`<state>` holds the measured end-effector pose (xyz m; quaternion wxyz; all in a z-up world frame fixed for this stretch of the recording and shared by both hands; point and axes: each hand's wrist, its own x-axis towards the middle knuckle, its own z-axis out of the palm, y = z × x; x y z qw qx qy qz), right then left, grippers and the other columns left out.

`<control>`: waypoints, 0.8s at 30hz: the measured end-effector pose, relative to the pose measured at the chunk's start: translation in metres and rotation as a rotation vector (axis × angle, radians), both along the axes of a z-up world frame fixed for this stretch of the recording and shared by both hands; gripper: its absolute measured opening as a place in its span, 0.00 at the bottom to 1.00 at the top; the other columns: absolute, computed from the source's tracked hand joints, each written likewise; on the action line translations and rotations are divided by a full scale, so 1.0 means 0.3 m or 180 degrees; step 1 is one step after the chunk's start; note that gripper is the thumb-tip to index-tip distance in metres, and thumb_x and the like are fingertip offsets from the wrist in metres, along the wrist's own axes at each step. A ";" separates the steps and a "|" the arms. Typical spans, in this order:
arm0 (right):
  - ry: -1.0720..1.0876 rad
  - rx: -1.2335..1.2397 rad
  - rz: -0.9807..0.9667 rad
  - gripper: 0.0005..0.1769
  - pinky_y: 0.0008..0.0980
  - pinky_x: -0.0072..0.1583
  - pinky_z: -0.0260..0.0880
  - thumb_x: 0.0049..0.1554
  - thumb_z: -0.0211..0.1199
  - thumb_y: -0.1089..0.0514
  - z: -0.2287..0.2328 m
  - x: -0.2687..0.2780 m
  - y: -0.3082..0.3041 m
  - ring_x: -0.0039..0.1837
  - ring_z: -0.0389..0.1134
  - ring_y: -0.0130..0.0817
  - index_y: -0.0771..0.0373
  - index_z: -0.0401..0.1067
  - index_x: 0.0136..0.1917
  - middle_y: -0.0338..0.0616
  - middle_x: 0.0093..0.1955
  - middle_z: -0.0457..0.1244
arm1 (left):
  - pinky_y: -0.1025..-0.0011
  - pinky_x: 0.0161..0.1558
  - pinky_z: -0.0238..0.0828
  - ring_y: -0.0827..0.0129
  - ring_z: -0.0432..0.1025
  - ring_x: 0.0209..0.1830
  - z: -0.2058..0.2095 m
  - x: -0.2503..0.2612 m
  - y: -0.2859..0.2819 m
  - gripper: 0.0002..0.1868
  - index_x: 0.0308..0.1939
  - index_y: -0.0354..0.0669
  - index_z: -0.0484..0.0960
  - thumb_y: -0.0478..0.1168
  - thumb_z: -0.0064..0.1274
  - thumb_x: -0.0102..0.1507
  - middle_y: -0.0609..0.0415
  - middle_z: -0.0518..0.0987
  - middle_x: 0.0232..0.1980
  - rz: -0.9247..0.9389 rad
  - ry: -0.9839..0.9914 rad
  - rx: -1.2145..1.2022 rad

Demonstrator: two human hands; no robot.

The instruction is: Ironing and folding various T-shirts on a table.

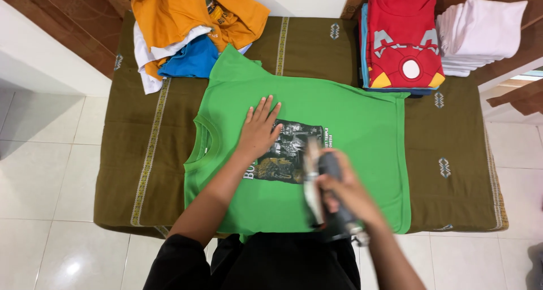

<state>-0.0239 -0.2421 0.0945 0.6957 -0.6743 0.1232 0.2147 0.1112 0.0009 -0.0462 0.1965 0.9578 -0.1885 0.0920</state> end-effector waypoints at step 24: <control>-0.0242 0.0108 0.0442 0.35 0.30 0.28 0.64 0.60 0.57 0.64 -0.013 -0.099 0.230 0.25 0.61 0.27 0.49 0.48 0.76 0.38 0.32 0.60 | 0.51 0.77 0.46 0.54 0.54 0.81 0.118 -0.358 -0.030 0.28 0.77 0.41 0.60 0.46 0.33 0.74 0.45 0.60 0.80 -0.0310 0.0690 -0.1413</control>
